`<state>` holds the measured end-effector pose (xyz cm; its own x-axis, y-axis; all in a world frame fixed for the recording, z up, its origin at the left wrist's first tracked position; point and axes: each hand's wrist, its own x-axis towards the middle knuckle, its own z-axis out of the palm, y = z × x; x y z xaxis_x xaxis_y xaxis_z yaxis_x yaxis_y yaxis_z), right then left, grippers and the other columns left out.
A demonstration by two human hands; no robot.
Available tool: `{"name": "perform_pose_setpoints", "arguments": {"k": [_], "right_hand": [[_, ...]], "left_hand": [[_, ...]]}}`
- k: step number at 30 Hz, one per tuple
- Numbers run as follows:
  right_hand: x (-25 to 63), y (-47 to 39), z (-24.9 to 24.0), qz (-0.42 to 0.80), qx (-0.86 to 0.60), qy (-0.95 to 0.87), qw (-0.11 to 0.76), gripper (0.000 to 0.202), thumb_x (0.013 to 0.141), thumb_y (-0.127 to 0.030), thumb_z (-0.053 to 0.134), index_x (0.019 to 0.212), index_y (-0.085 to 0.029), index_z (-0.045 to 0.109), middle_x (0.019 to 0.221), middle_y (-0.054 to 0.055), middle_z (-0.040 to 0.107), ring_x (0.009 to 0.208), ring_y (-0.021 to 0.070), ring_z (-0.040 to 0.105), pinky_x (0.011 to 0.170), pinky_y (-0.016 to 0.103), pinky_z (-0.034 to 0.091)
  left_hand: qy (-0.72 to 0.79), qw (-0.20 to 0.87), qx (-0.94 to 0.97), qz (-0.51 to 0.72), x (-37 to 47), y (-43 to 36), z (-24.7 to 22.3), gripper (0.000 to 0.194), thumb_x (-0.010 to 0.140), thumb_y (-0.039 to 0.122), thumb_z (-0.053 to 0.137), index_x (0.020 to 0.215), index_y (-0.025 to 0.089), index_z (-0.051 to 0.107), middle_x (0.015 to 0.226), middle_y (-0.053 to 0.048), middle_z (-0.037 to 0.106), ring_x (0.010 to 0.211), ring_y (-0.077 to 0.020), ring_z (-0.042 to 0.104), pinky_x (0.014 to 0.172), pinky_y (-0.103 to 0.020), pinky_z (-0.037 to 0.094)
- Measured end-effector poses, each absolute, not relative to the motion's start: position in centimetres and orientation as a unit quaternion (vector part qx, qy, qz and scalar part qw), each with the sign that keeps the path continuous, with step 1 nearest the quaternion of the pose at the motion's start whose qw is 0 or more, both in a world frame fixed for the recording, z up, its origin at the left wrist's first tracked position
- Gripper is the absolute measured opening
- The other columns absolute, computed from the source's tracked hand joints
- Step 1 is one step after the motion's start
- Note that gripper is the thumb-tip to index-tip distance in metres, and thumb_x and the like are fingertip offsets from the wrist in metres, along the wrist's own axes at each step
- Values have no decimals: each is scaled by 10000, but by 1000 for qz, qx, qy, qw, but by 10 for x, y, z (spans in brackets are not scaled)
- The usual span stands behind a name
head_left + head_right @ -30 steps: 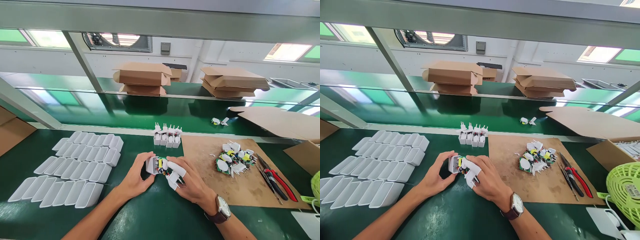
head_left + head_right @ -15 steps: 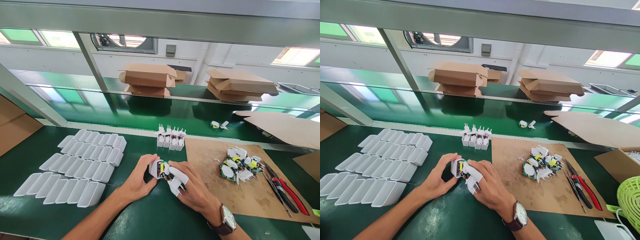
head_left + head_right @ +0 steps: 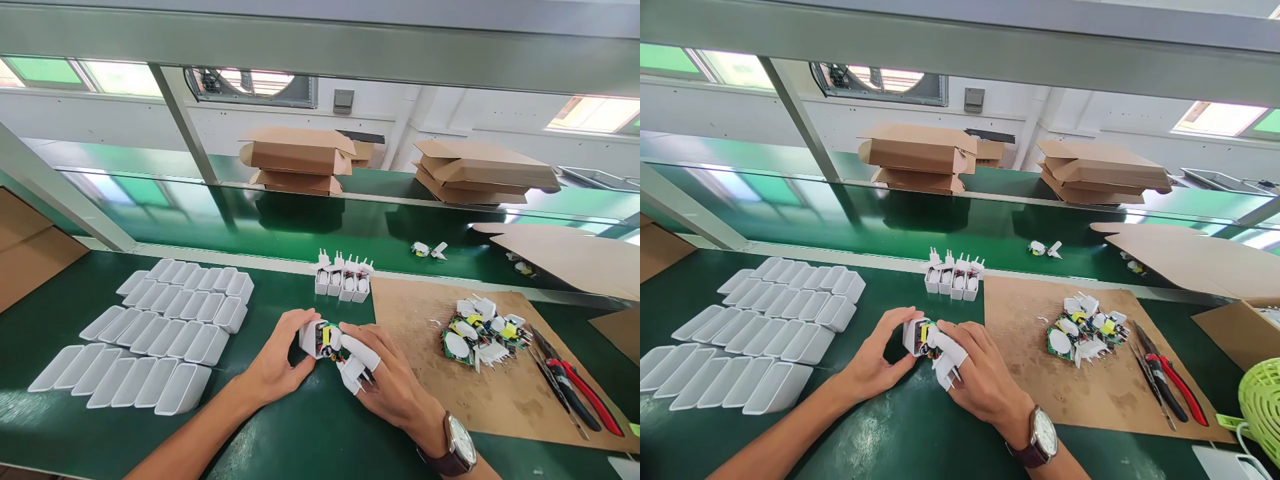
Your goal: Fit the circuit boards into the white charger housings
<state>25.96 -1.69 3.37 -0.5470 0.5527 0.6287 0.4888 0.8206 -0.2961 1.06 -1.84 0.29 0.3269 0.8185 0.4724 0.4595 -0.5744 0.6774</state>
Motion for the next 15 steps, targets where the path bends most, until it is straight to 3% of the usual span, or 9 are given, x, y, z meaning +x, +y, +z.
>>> {"name": "perform_pose_setpoints", "arguments": {"k": [15], "right_hand": [[261, -16, 33, 47, -295, -882, 364, 715, 924, -36, 571, 1576, -227, 348, 1383, 149, 654, 1120, 299, 627, 919, 502, 605]], "left_hand": [[398, 202, 790, 420, 13, -18, 5, 732, 889, 86, 621, 1533, 295, 341, 1375, -120, 621, 1287, -279, 586, 1069, -492, 542]]}}
